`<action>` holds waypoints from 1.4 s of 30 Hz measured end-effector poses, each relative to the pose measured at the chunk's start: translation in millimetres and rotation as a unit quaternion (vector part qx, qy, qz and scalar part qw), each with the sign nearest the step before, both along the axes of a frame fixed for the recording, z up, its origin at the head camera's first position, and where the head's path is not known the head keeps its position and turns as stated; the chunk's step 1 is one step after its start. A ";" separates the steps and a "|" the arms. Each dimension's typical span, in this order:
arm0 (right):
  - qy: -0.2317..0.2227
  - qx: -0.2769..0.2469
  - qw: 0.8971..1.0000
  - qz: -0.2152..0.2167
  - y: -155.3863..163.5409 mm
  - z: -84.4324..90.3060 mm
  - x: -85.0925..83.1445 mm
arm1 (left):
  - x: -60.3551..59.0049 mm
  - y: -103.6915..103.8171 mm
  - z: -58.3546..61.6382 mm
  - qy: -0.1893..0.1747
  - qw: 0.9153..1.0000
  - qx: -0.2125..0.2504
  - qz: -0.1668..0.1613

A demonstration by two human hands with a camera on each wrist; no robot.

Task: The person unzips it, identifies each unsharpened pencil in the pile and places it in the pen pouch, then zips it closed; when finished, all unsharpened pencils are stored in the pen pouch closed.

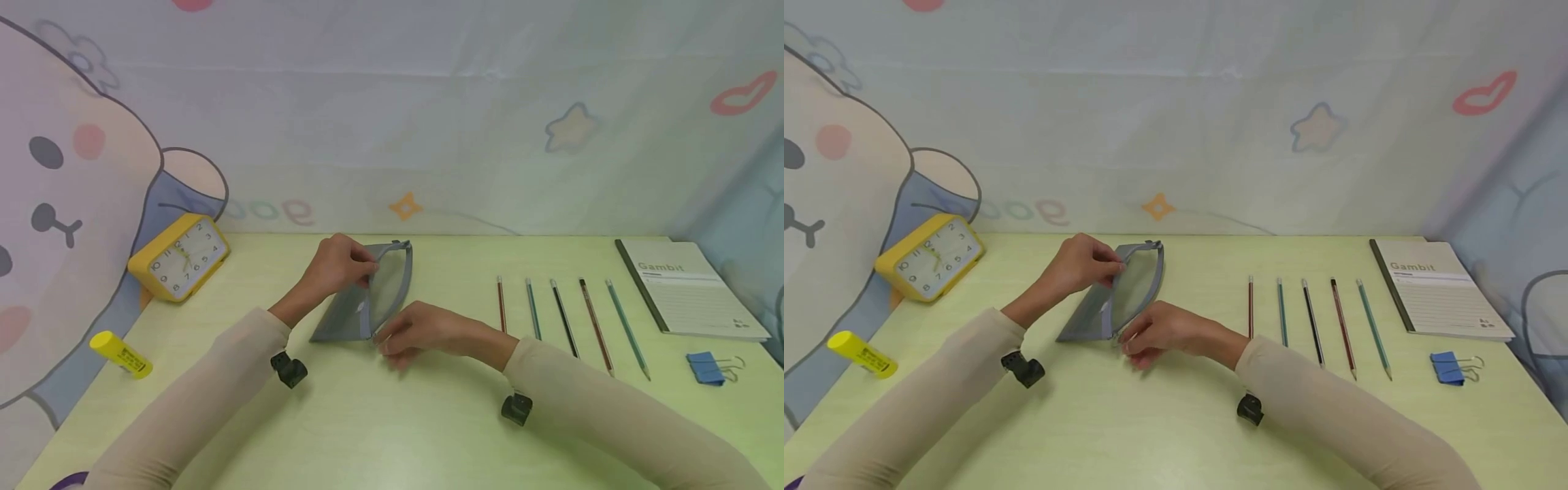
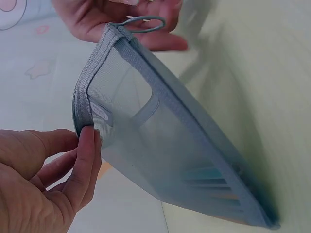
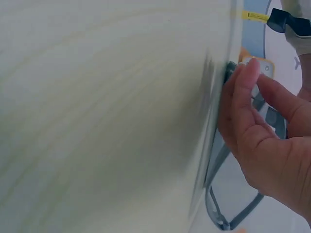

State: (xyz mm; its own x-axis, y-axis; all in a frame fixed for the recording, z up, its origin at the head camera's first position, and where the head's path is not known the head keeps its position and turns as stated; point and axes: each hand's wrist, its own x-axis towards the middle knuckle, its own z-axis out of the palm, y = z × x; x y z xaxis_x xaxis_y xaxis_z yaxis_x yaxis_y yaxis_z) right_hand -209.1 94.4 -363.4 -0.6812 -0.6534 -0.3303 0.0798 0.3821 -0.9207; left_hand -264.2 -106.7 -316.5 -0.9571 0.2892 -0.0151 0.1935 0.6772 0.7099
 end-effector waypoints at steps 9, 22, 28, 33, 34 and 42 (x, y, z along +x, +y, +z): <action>0.109 0.019 0.993 -0.033 8.0 -3.4 -5.4 | 3.9 -1.9 -2.1 0.039 0.998 -0.031 -0.034; 0.209 0.106 0.972 -0.034 13.3 8.6 -3.3 | 85.7 14.6 -18.8 0.198 0.927 -0.284 -0.142; 0.227 0.115 0.966 -0.037 13.4 20.1 -0.7 | 92.3 14.3 -31.8 0.268 0.907 -0.297 -0.131; 0.290 0.104 0.950 -0.047 16.6 36.0 3.1 | 93.0 7.7 -28.7 0.337 0.890 -0.280 -0.125; 0.301 0.096 0.948 -0.048 17.5 39.3 3.6 | 92.4 6.2 -27.8 0.354 0.887 -0.271 -0.122; 0.317 0.074 0.943 -0.066 23.1 48.4 4.4 | 90.4 1.4 -24.5 0.437 0.864 -0.204 -0.148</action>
